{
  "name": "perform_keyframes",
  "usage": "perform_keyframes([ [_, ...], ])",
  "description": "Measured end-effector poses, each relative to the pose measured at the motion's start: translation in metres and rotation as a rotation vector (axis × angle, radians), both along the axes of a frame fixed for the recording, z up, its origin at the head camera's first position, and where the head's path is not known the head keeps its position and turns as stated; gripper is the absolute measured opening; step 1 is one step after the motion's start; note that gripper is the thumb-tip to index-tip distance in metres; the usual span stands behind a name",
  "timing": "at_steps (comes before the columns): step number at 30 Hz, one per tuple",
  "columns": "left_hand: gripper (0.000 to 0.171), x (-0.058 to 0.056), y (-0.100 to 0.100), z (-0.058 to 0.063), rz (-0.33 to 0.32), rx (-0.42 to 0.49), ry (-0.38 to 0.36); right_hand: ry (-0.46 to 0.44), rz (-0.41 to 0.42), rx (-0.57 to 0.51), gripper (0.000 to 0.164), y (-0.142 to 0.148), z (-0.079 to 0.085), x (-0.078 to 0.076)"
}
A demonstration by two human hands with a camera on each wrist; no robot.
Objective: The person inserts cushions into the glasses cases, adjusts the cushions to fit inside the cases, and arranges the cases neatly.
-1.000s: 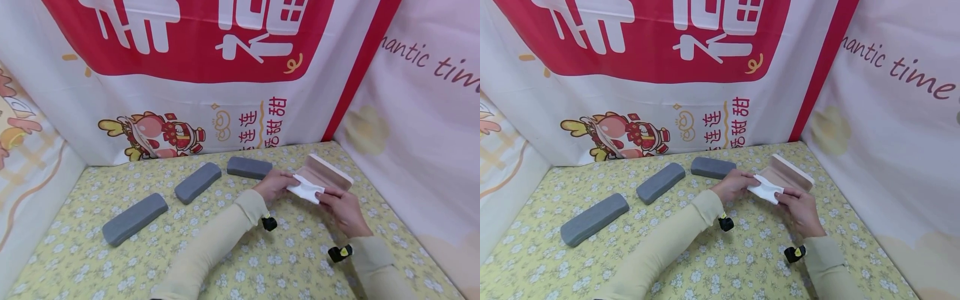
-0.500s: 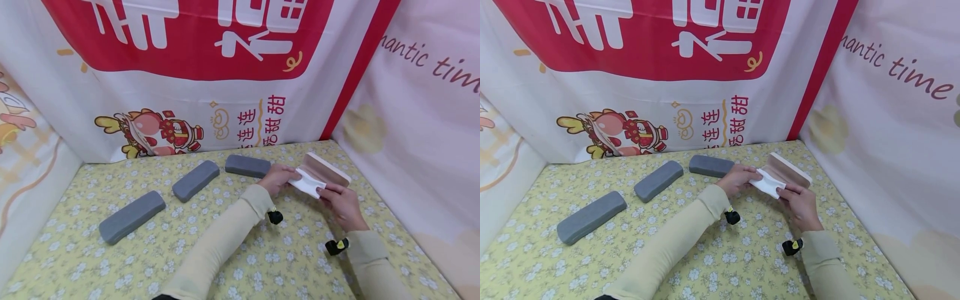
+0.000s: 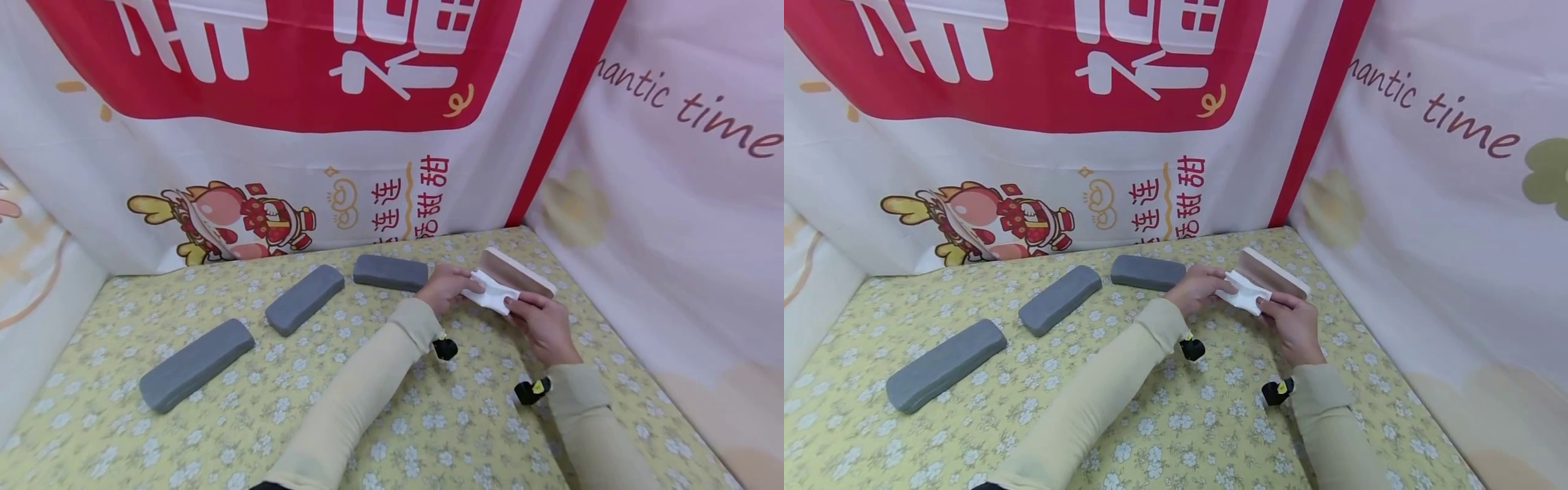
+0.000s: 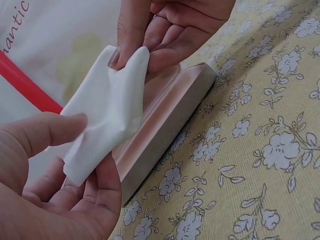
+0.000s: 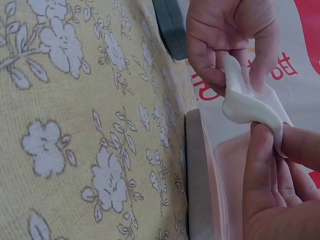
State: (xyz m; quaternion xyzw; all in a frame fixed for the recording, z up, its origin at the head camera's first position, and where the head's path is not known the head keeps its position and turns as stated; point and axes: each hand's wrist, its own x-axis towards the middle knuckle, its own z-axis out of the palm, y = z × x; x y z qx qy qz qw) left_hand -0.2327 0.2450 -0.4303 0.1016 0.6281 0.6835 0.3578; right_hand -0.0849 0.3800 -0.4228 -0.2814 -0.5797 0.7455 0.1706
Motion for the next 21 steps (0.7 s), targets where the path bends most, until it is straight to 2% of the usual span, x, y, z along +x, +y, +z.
perform_keyframes([
  [4,0.047,0.001,0.003,0.004,0.029,-0.015,0.006,0.005,-0.012,-0.014,0.013,0.002,0.000,-0.002],
  [7,0.041,0.003,0.006,0.005,0.090,-0.008,0.016,0.011,-0.036,-0.048,0.013,0.003,-0.001,-0.005],
  [11,0.030,0.005,0.012,0.001,0.153,-0.009,0.094,0.005,-0.081,-0.077,0.014,0.005,-0.004,-0.009],
  [15,0.017,0.002,0.014,-0.003,0.128,0.023,0.147,-0.010,-0.113,-0.064,0.021,0.008,-0.005,-0.012],
  [21,0.020,-0.003,0.019,-0.006,0.078,0.032,0.146,-0.033,-0.153,-0.020,0.021,0.013,-0.008,-0.016],
])
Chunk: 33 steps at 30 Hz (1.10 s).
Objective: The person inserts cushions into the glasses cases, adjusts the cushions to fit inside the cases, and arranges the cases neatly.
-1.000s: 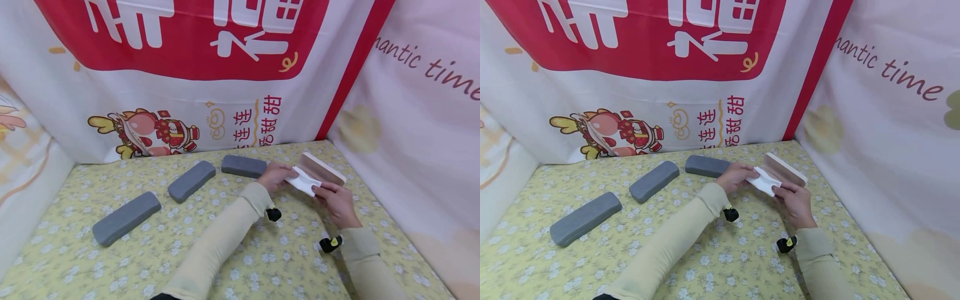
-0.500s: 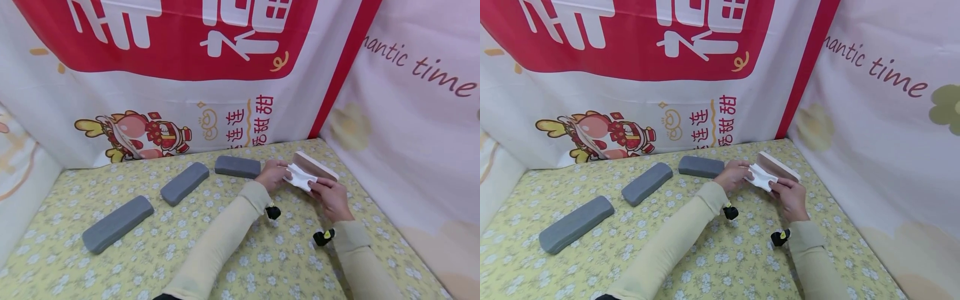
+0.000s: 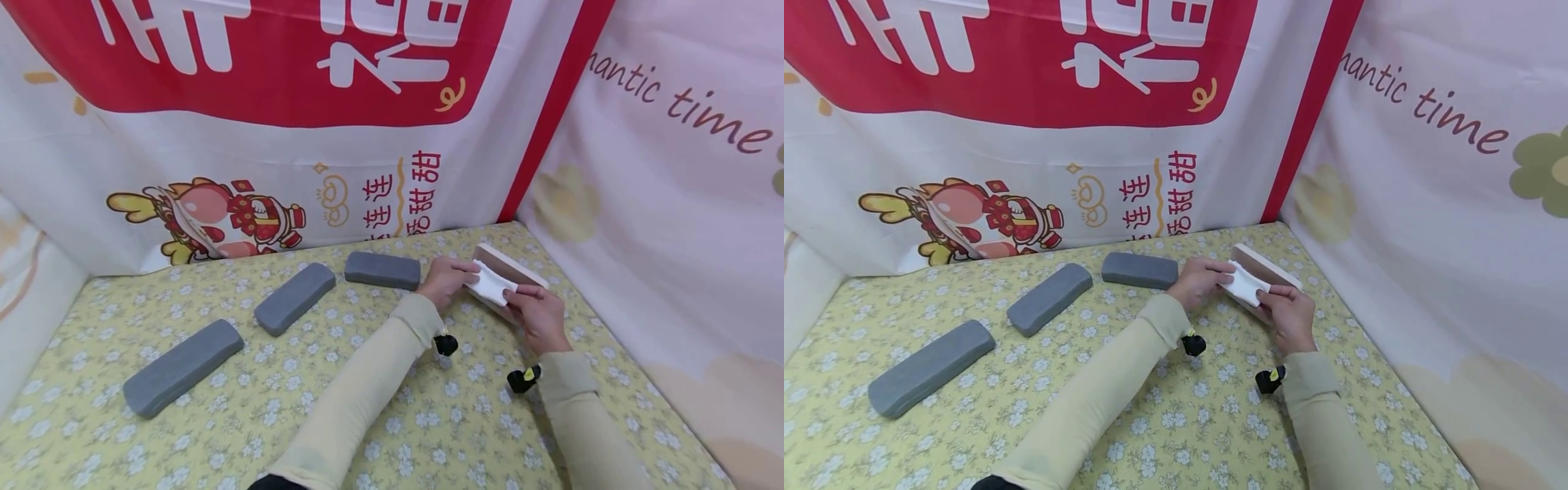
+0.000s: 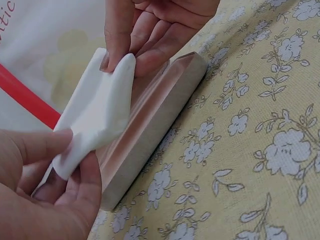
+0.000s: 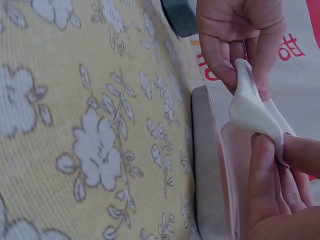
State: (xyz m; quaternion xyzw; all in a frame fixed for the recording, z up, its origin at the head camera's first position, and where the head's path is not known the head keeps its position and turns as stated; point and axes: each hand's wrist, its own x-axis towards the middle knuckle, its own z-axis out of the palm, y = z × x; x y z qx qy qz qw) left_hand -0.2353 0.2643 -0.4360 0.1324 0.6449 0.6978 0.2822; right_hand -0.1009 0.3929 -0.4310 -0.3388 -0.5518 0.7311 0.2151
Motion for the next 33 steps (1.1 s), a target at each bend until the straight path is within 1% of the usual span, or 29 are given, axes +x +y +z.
perform_keyframes([
  [2,0.020,-0.001,0.002,-0.001,-0.026,-0.004,0.000,-0.007,-0.016,0.003,0.021,0.002,-0.002,-0.001],
  [6,0.024,-0.004,0.005,-0.004,-0.078,0.009,-0.022,-0.017,-0.039,0.003,0.022,0.005,-0.005,-0.005],
  [11,0.031,-0.005,0.006,-0.007,-0.155,0.018,-0.035,-0.047,-0.031,0.047,0.026,0.006,-0.008,-0.007],
  [16,0.045,-0.004,0.004,-0.005,-0.224,-0.012,-0.014,-0.080,-0.003,0.093,0.031,0.005,-0.008,-0.007],
  [19,0.054,-0.003,0.003,-0.003,-0.260,-0.037,0.004,-0.085,0.004,0.090,0.034,0.005,-0.007,-0.005],
  [21,0.058,-0.002,0.003,-0.002,-0.282,-0.066,0.037,-0.088,0.006,0.082,0.035,0.005,-0.007,-0.004],
  [24,0.059,-0.001,0.003,0.000,-0.306,-0.121,0.105,-0.082,0.010,0.062,0.037,0.006,-0.006,-0.001],
  [27,0.059,-0.002,0.003,0.002,-0.315,-0.149,0.149,-0.066,0.024,0.037,0.037,0.008,-0.006,0.002],
  [30,0.058,-0.003,0.003,0.003,-0.318,-0.137,0.147,-0.038,0.059,0.012,0.038,0.011,-0.005,0.007],
  [33,0.053,-0.004,0.003,0.004,-0.296,-0.131,0.145,-0.033,0.097,0.012,0.038,0.013,-0.003,0.012],
])
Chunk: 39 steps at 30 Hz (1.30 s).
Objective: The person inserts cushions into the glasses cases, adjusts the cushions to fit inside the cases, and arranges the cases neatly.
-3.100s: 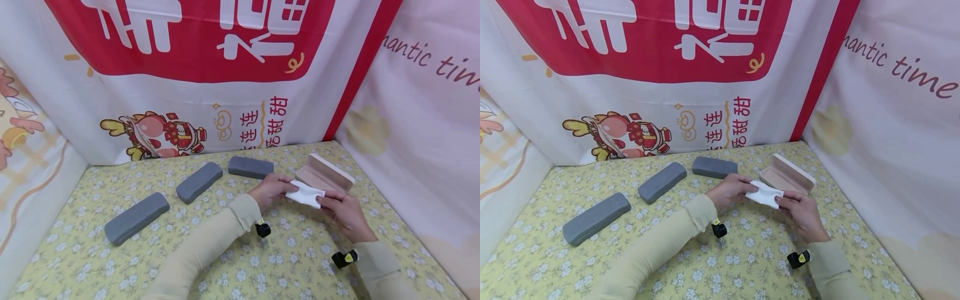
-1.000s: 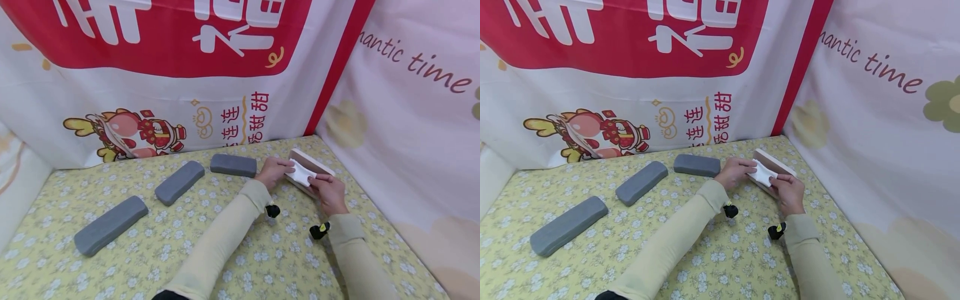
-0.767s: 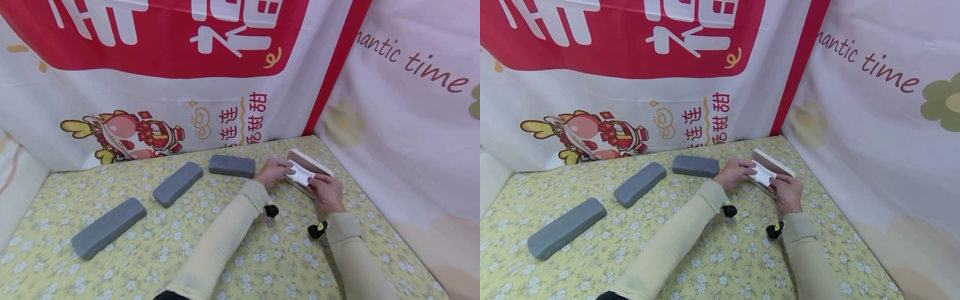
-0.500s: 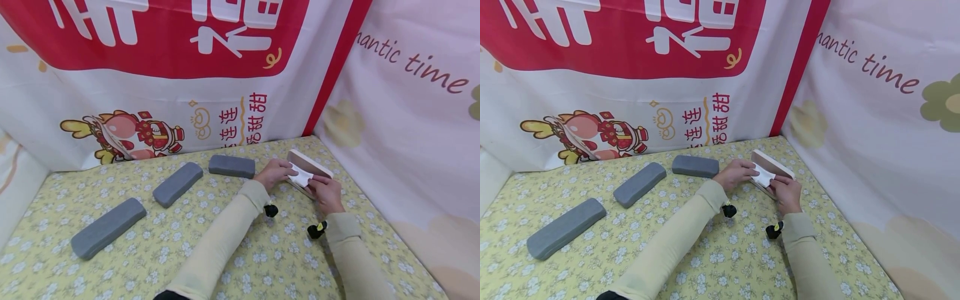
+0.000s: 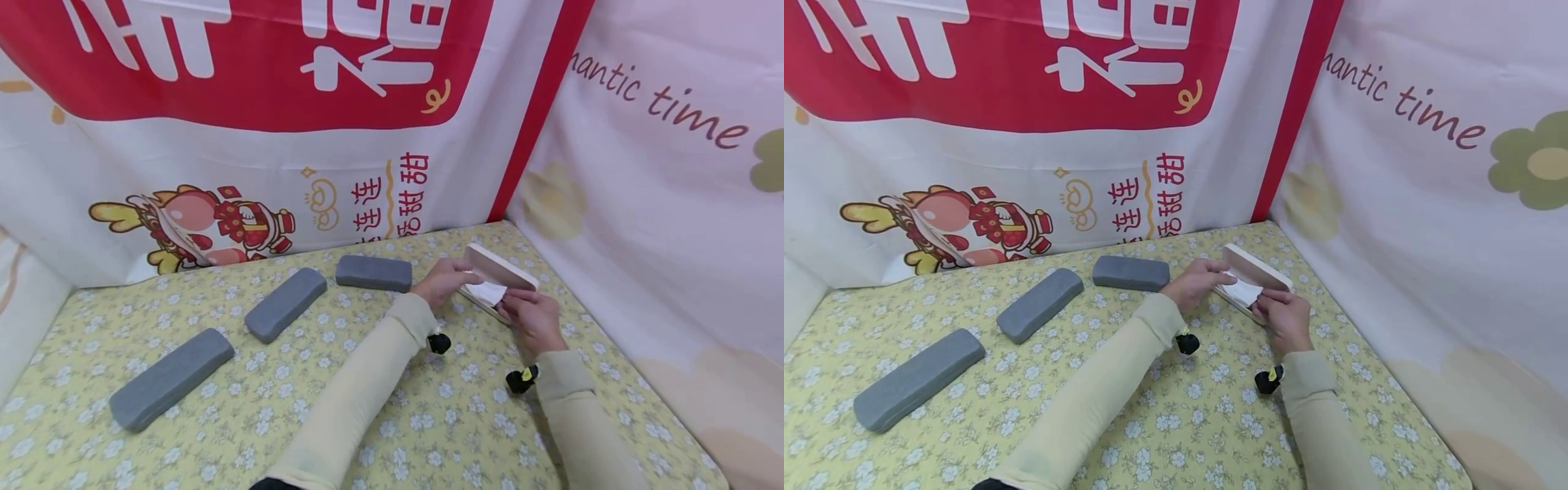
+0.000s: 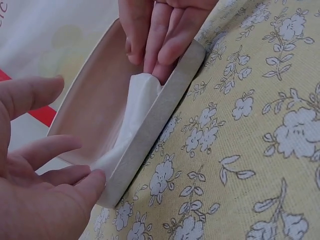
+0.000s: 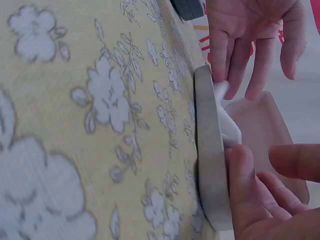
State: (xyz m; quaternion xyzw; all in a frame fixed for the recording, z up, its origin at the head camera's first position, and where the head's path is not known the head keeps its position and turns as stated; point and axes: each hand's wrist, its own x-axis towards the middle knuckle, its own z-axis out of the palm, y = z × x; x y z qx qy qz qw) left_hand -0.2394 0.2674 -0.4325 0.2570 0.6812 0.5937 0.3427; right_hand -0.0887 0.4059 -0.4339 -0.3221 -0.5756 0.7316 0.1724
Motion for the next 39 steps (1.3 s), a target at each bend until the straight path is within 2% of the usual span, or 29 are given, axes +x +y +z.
perform_keyframes([
  [3,0.045,0.000,-0.001,0.000,0.050,0.004,-0.021,-0.004,-0.007,0.041,0.036,-0.002,0.002,0.003],
  [8,0.036,0.001,-0.003,0.000,0.146,0.048,-0.130,0.010,-0.048,0.130,0.034,-0.006,0.007,0.001],
  [10,0.036,0.002,-0.003,-0.001,0.186,0.081,-0.170,0.017,-0.007,0.092,0.038,-0.007,0.008,-0.001],
  [14,0.037,0.002,-0.004,-0.002,0.225,0.149,-0.282,-0.003,0.085,-0.076,0.046,-0.005,0.009,-0.003],
  [17,0.040,0.001,-0.006,-0.002,0.209,0.179,-0.376,-0.019,0.097,-0.155,0.050,-0.003,0.007,-0.002],
  [21,0.045,0.000,-0.009,0.001,0.186,0.206,-0.424,-0.006,0.115,-0.144,0.050,-0.002,0.006,0.000],
  [23,0.045,-0.001,-0.009,0.002,0.194,0.216,-0.413,0.022,0.089,-0.117,0.048,-0.002,0.007,0.001],
  [25,0.039,-0.003,-0.007,0.001,0.229,0.228,-0.393,0.055,0.026,-0.093,0.043,-0.002,0.009,0.003],
  [31,0.020,-0.009,0.000,-0.004,0.470,0.275,-0.320,0.196,-0.285,-0.049,0.021,0.003,0.016,0.010],
  [33,0.018,-0.011,0.000,-0.004,0.515,0.258,-0.285,0.213,-0.368,-0.034,0.017,0.008,0.016,0.012],
  [36,0.027,-0.013,0.000,-0.003,0.479,0.209,-0.246,0.185,-0.436,-0.027,0.020,0.015,0.015,0.014],
  [39,0.047,-0.015,0.000,-0.002,0.339,0.177,-0.208,0.094,-0.395,-0.047,0.029,0.020,0.014,0.016],
])
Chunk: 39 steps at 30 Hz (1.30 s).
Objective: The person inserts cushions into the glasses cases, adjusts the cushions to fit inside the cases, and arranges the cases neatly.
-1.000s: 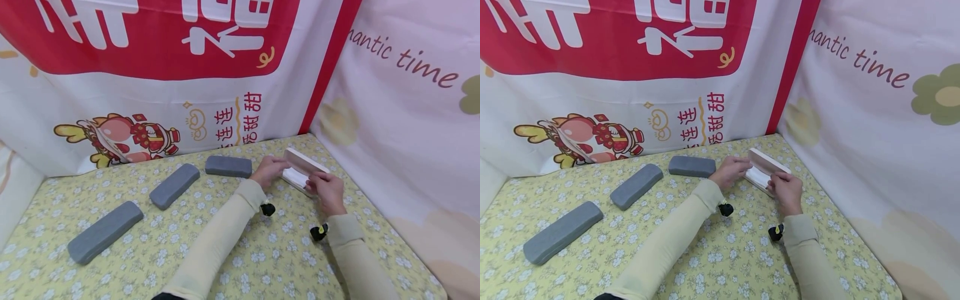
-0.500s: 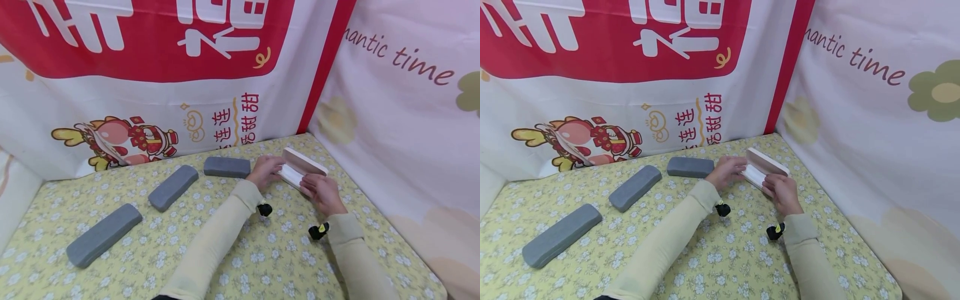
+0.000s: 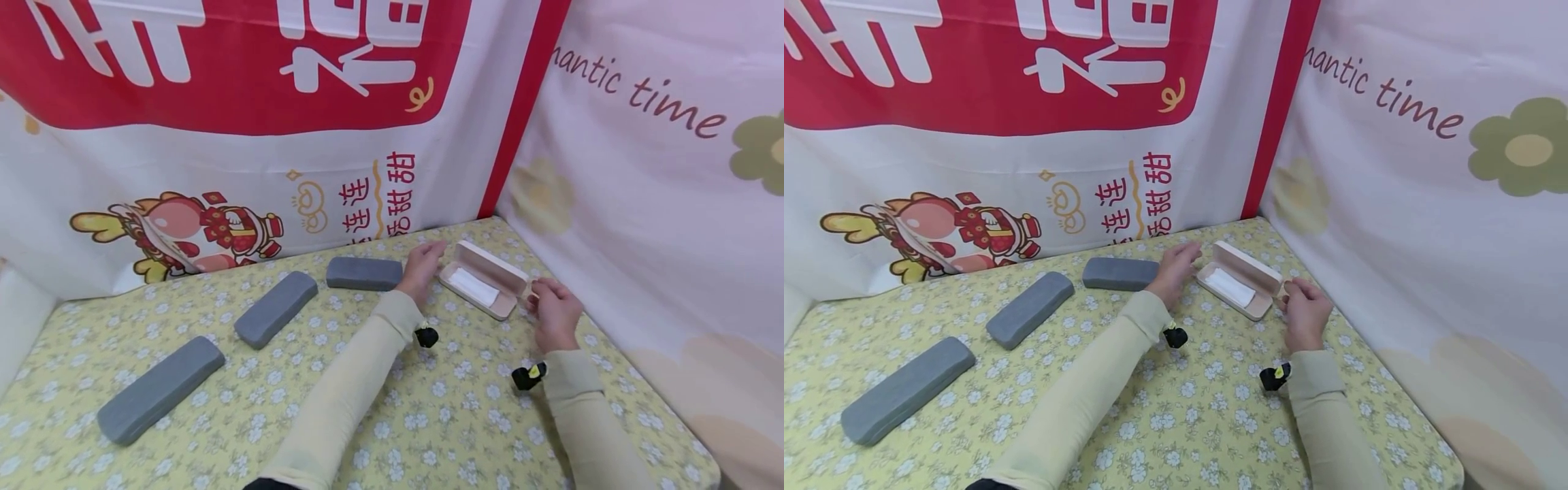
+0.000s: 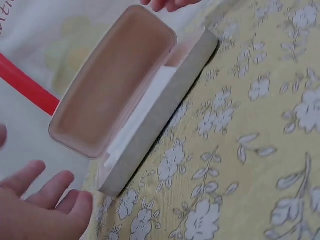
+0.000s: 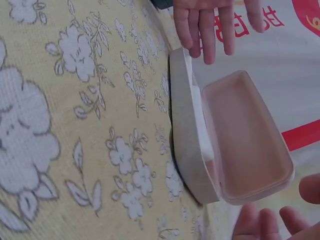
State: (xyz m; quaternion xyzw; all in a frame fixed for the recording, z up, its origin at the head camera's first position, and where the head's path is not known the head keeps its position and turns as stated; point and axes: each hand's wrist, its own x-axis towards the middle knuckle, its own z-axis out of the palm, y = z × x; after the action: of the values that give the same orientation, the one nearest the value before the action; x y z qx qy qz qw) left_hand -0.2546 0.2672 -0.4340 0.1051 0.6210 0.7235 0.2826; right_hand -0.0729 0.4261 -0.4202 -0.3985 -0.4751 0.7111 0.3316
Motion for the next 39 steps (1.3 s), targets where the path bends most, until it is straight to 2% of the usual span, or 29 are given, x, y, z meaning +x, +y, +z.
perform_keyframes([
  [4,0.067,-0.005,0.003,0.001,-0.217,-0.066,0.123,-0.099,0.135,-0.073,0.040,0.004,-0.004,0.000],
  [7,0.072,-0.007,0.006,0.001,-0.338,-0.136,0.191,-0.154,0.206,-0.098,0.046,0.006,-0.006,0.000],
  [9,0.074,-0.007,0.007,0.002,-0.392,-0.162,0.211,-0.175,0.229,-0.109,0.051,0.007,-0.007,0.001],
  [13,0.073,-0.008,0.010,0.004,-0.451,-0.172,0.252,-0.189,0.239,-0.104,0.061,0.009,-0.007,0.001],
  [17,0.071,-0.011,0.010,0.006,-0.465,-0.187,0.267,-0.231,0.249,-0.046,0.063,0.008,-0.009,-0.001],
  [20,0.069,-0.012,0.008,0.006,-0.452,-0.202,0.259,-0.248,0.254,-0.003,0.061,0.006,-0.011,-0.003],
  [29,0.064,-0.020,0.009,-0.001,-0.425,-0.146,0.240,-0.212,0.261,0.016,0.058,0.006,-0.013,-0.004],
  [34,0.065,-0.020,0.007,-0.001,-0.407,-0.175,0.288,-0.217,0.282,0.070,0.052,0.007,-0.015,0.000],
  [37,0.063,-0.018,0.004,0.000,-0.370,-0.219,0.318,-0.211,0.307,0.146,0.047,0.007,-0.017,0.004],
  [39,0.062,-0.017,0.001,0.002,-0.338,-0.240,0.324,-0.258,0.339,0.283,0.045,0.006,-0.018,0.008],
])
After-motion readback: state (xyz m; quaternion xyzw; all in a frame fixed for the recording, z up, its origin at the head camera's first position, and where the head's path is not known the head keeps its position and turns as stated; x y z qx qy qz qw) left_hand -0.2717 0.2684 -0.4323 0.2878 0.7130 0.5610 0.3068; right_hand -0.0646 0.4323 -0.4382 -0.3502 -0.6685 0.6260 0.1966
